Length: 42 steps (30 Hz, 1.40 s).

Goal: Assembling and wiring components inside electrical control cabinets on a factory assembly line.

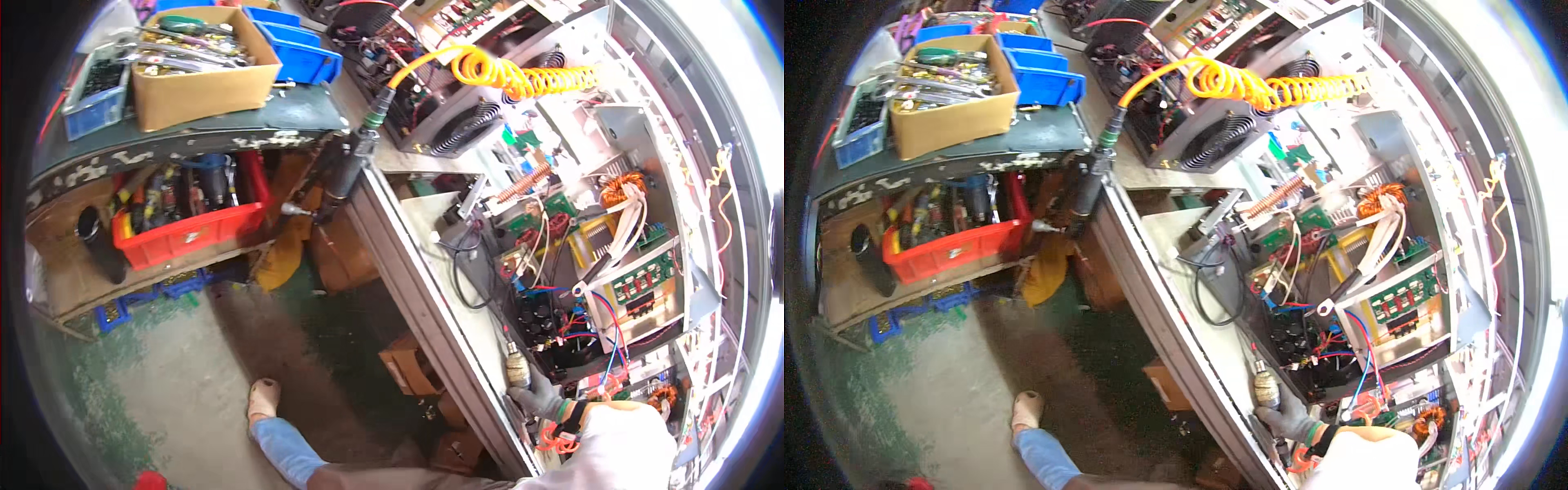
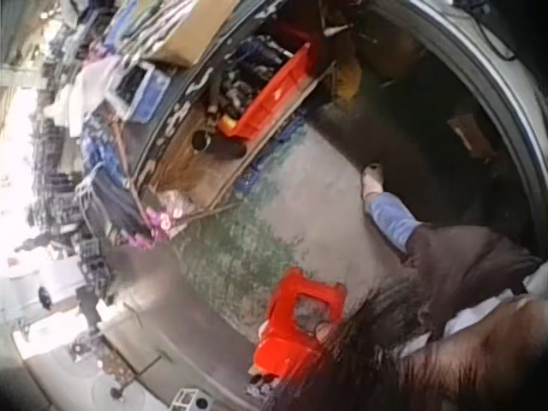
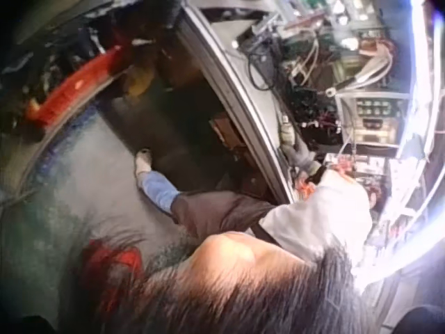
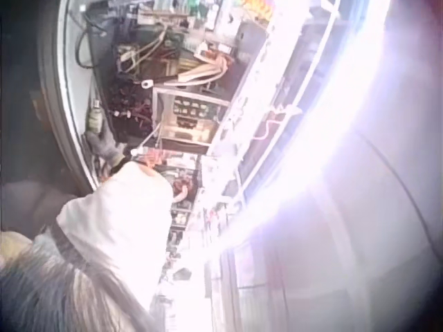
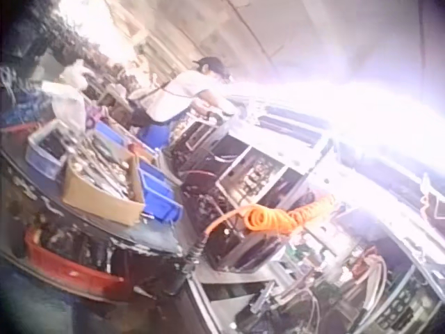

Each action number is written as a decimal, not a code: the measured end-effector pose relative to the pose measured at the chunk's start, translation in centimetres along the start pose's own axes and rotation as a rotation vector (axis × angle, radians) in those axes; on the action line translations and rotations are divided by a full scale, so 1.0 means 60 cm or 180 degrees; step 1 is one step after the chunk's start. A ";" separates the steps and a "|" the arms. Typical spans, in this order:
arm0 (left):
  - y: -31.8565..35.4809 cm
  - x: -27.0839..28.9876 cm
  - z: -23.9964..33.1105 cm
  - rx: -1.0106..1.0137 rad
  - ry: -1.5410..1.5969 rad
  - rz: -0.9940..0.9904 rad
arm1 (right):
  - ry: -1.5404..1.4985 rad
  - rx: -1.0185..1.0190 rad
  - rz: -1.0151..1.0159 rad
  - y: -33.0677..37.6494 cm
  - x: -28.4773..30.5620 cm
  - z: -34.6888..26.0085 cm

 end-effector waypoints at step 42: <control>-0.269 0.209 0.268 -0.3868 -0.3244 -0.2824 | -0.0096 0.0682 0.0073 0.019 0.088 0.028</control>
Point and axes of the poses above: each hand's wrist, its own y-axis away from the middle knuckle, its own x-axis out of the back of the hand, z = x × y, the point moved 2 cm from there along -y, towards the middle knuckle, and after that the axes turned 14 degrees about -x, right-handed, at the moved point
